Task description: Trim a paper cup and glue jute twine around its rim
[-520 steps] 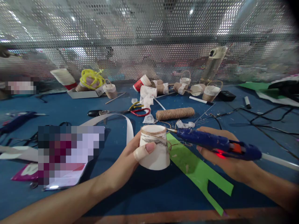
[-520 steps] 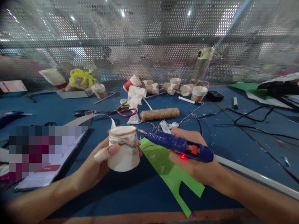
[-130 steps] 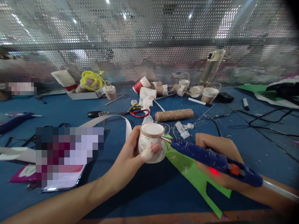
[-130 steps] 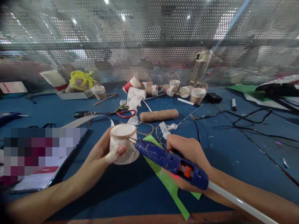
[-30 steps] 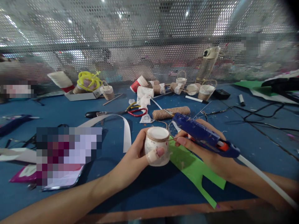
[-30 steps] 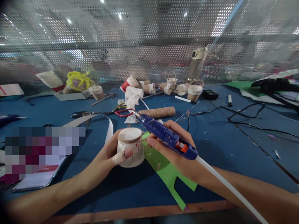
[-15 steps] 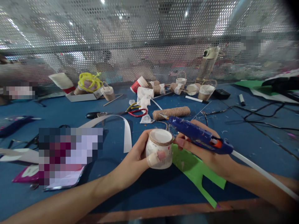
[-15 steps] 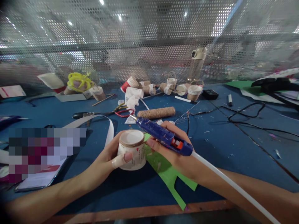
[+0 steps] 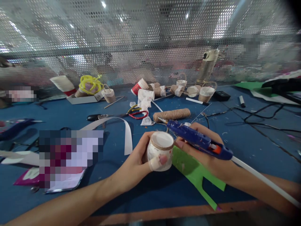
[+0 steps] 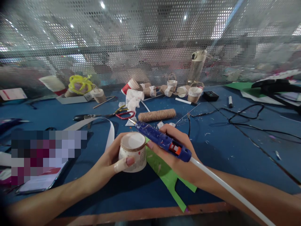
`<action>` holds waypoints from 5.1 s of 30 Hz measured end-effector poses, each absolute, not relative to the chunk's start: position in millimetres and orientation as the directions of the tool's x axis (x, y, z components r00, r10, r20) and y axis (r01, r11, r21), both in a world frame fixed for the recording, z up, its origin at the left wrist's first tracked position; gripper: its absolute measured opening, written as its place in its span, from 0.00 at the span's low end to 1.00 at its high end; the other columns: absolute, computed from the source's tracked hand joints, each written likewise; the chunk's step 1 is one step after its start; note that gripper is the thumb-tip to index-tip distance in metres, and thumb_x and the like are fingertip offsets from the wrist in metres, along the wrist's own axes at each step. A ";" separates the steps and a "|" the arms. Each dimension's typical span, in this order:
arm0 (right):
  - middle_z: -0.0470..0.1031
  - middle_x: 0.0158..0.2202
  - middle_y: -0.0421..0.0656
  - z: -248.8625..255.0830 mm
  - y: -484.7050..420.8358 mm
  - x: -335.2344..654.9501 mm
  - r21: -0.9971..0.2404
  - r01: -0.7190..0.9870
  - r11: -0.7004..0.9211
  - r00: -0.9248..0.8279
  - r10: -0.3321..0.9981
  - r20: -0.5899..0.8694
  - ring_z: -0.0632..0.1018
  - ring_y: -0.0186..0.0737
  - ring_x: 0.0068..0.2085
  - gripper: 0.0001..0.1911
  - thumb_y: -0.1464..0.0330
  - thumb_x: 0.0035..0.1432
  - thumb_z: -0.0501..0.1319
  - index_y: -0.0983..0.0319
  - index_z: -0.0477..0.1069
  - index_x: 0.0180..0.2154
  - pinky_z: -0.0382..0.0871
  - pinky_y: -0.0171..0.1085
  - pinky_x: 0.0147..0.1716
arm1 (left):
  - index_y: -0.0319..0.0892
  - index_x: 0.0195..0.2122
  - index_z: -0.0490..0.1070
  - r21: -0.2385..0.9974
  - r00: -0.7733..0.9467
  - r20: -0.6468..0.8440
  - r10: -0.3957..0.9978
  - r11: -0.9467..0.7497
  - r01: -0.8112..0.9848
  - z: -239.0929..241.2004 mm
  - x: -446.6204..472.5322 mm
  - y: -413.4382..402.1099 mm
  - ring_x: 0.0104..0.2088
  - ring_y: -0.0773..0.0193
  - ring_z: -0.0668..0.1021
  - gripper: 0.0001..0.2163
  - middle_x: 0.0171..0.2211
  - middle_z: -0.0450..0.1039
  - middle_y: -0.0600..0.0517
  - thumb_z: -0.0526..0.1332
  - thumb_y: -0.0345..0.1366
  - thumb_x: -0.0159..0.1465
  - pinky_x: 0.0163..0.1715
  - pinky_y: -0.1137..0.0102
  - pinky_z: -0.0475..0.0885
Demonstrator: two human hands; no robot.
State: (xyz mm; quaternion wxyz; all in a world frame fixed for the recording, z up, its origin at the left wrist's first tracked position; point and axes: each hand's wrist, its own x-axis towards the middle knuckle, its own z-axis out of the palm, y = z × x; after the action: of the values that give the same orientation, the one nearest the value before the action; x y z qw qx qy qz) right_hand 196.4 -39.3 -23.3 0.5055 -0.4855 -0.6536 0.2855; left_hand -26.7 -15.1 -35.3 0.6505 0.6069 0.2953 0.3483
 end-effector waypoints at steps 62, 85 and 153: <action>0.77 0.32 0.35 -26.0 -36.1 200.3 -0.931 0.225 0.287 -0.017 0.957 0.291 0.78 0.34 0.32 0.08 0.63 0.54 0.73 0.54 0.76 0.34 0.74 0.33 0.33 | 0.44 0.57 0.73 0.927 0.614 -0.162 0.772 0.332 -0.174 -32.3 -24.8 -10.8 0.53 0.47 0.79 0.23 0.54 0.79 0.44 0.70 0.43 0.62 0.50 0.59 0.72; 0.67 0.23 0.35 -21.4 -37.2 219.4 -0.792 0.431 0.433 -0.224 0.901 0.370 0.68 0.35 0.24 0.07 0.72 0.56 0.62 0.57 0.67 0.28 0.59 0.36 0.23 | 0.51 0.56 0.74 0.974 0.380 0.042 0.924 0.047 -0.223 -32.8 -39.2 -13.3 0.56 0.49 0.76 0.18 0.53 0.79 0.50 0.68 0.41 0.64 0.53 0.63 0.72; 0.59 0.21 0.33 -17.6 -48.7 221.0 -0.681 0.527 0.508 -0.328 0.861 0.389 0.62 0.31 0.22 0.14 0.71 0.55 0.58 0.57 0.53 0.25 0.55 0.34 0.22 | 0.54 0.54 0.77 0.981 0.464 0.087 0.881 0.005 -0.194 -33.2 -41.4 -15.9 0.52 0.58 0.79 0.14 0.51 0.81 0.54 0.66 0.38 0.68 0.50 0.72 0.74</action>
State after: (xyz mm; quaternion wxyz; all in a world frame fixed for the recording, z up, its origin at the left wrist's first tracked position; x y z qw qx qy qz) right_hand 221.0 -48.7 -17.6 0.3742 -0.4430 -0.7836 0.2230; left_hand -41.4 -15.9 -33.2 0.6409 0.5669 0.3030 0.4196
